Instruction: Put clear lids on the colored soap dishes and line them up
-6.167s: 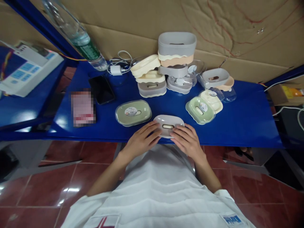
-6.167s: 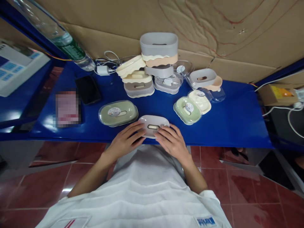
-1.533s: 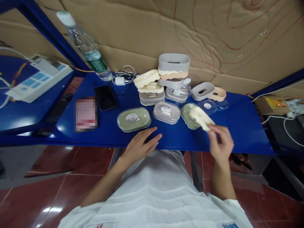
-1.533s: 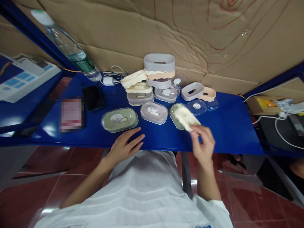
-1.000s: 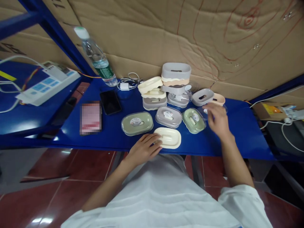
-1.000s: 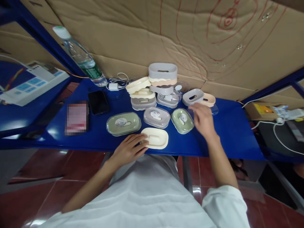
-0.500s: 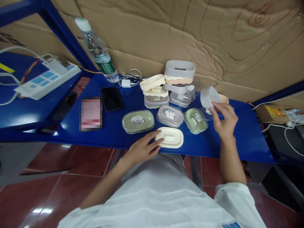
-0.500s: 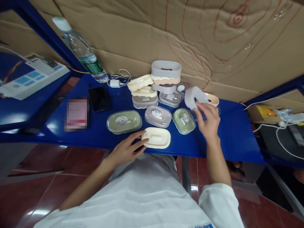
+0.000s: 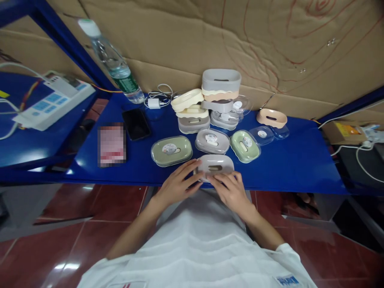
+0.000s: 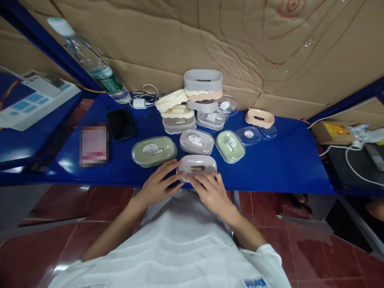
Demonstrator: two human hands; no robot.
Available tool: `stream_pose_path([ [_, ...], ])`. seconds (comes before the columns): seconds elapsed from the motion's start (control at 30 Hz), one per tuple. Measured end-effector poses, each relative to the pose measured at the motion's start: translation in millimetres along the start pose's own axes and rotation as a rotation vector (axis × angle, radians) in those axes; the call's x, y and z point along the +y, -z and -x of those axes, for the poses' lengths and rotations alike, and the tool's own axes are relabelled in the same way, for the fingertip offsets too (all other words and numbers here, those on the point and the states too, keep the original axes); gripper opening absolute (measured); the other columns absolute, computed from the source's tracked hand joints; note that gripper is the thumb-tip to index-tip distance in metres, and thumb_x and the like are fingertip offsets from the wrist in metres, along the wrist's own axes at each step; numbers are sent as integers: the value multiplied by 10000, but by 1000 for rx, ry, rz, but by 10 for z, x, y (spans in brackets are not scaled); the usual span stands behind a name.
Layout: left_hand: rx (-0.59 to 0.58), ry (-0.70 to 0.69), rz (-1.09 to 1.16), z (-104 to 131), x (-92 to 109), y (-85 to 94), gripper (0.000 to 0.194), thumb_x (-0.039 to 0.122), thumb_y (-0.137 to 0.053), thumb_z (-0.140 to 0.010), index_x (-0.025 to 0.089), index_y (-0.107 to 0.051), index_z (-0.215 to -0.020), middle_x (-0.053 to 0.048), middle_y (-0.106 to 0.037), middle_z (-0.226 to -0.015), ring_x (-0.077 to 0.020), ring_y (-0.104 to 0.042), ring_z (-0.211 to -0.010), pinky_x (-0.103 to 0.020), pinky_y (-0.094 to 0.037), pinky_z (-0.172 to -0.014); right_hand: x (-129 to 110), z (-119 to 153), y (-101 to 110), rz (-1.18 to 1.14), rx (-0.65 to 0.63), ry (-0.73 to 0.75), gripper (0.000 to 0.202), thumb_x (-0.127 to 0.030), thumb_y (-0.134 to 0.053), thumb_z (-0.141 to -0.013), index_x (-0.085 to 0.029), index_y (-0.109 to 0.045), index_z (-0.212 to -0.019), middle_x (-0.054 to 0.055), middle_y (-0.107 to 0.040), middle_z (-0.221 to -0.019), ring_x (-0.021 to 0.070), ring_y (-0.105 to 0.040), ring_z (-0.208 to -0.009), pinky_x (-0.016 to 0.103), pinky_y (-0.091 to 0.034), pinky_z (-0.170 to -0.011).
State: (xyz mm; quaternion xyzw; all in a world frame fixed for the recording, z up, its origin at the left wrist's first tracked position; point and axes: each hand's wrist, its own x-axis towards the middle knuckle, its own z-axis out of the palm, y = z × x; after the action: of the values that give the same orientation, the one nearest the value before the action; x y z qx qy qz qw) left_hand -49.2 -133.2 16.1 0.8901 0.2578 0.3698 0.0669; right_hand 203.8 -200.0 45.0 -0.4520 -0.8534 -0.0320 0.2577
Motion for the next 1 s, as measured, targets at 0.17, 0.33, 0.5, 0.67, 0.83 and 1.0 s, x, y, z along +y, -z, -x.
stream_pose_path([
  [0.17, 22, 47, 56, -9, 7, 7, 319, 137, -723, -985, 201, -660, -1291, -176, -676, -1471, -305, -655, -1417, -489, -624, -1149, 122, -14, 44, -56, -17, 14, 343, -184, -653, -1073, -269, -688, -1404, 67, -810, -1227, 220, -734, -1138, 460, -437, -1140],
  [0.33, 10, 89, 65, 2, 13, 27, 367, 115, -713, -957, 215, -659, -1305, -177, -670, -1477, -321, -643, -1433, -507, -618, -1153, 321, 180, 105, -107, 12, -81, 423, -185, -666, -1062, -293, -658, -1470, 77, -782, -1350, 267, -690, -1353, 563, -442, -1261],
  [0.5, -36, 11, 32, -6, 4, 29, 335, 151, -765, -962, 219, -689, -1281, -150, -696, -1462, -325, -657, -1425, -502, -630, -1150, 318, 232, 87, -190, 26, -47, 428, -147, -640, -1064, -285, -681, -1466, 78, -788, -1337, 245, -700, -1350, 501, -571, -1197],
  [0.67, -29, -12, -11, -25, -4, 16, 246, 191, -776, -984, 190, -706, -1220, -116, -774, -1288, -292, -695, -1363, -481, -623, -1173, 295, 153, 56, -211, 2, -1, 407, -121, -628, -1064, -244, -700, -1445, 86, -794, -1333, 243, -694, -1362, 506, -559, -1225],
  [0.83, -56, -10, -20, -22, -13, -6, 206, 198, -755, -1000, 191, -724, -1203, -103, -781, -1244, -278, -696, -1352, -478, -610, -1192, 299, 164, -12, -218, -16, -15, 416, -143, -623, -1068, -272, -701, -1456, 81, -796, -1333, 245, -703, -1349, 523, -559, -1227],
  [1.0, -53, 0, -15, -36, -7, -4, 188, 201, -746, -1010, 196, -712, -1194, -102, -779, -1243, -280, -707, -1336, -483, -627, -1168, 444, 234, 129, -210, 56, -34, 452, -180, -641, -1054, -308, -675, -1487, 83, -779, -1365, 278, -705, -1354, 542, -590, -1177],
])
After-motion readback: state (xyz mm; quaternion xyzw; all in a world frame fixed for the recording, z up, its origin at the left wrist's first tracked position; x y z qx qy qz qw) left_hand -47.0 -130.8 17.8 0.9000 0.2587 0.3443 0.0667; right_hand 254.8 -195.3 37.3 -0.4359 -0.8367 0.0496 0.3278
